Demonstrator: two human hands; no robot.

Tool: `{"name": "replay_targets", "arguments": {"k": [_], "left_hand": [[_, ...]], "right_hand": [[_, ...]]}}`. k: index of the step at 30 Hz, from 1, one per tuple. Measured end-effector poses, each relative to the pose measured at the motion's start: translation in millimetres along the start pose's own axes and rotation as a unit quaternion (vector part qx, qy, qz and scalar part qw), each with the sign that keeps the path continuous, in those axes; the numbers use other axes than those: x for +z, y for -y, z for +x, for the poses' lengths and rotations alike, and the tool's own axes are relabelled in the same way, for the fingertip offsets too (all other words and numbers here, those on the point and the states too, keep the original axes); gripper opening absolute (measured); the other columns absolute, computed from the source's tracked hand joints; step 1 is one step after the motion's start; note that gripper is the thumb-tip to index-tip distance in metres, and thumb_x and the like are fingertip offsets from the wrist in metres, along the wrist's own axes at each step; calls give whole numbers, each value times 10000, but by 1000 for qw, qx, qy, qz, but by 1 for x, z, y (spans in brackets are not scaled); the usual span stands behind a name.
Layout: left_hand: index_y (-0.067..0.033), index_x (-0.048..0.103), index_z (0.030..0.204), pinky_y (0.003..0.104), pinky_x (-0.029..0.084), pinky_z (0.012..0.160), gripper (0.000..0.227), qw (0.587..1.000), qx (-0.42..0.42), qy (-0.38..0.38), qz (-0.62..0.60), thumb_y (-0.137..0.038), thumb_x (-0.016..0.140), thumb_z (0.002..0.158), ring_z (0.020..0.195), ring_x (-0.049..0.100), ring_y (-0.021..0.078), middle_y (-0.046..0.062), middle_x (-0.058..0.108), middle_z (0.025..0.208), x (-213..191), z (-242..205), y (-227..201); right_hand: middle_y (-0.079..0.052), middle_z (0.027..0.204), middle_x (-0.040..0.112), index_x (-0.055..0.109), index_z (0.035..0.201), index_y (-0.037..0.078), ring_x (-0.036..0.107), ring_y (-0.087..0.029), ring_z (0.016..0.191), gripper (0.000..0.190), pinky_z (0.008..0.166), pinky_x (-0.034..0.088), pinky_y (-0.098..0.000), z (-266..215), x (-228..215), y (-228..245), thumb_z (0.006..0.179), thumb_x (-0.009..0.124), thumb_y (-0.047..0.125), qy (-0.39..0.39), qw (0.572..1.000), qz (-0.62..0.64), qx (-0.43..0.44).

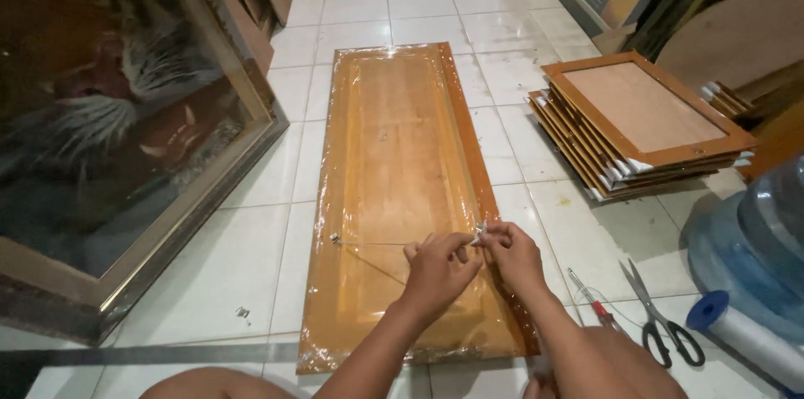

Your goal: Attaching a hanging string to the back of a picture frame using a screwdriver to secure hardware and scissors to cut the string.

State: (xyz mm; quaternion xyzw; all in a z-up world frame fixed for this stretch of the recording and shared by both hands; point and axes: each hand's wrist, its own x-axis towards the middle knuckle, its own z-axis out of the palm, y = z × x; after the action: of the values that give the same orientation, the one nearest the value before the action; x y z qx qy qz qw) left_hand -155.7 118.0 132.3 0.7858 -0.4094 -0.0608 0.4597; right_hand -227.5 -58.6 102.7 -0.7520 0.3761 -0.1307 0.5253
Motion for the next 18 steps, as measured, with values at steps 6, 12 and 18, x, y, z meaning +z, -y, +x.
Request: {"name": "replay_targets", "arguments": {"k": [6,12,18], "left_hand": [[-310,783,1258,470,322,994,299,998,-24,43,34,-355,777,963,1006,668,167,-101,705,939,29,43,15],[-300,777,1234,466,336,1043,265,995,-57,68,38,-254,716,980,1125,693,199,-67,709,1067,37,63,22],[-162,729,1105,454,535,909,171,992,-106,-32,-63,-110,793,955,1015,759,366,77,669,994,65,64,49]], "right_hand": [[-180,1214,882,879,1230,129,775,-409,1274,257,1078,609,-524,1,4,-2,1048,702,166,19,997,-58,-53],[-130,1238,872,854,1266,83,797,-371,1238,315,1045,632,-480,5,-1,10,1021,656,91,51,993,-100,-38],[-160,1234,869,879,1277,102,805,-369,1221,264,1015,652,-476,1,-12,16,1081,705,135,17,997,-51,-61]]}}
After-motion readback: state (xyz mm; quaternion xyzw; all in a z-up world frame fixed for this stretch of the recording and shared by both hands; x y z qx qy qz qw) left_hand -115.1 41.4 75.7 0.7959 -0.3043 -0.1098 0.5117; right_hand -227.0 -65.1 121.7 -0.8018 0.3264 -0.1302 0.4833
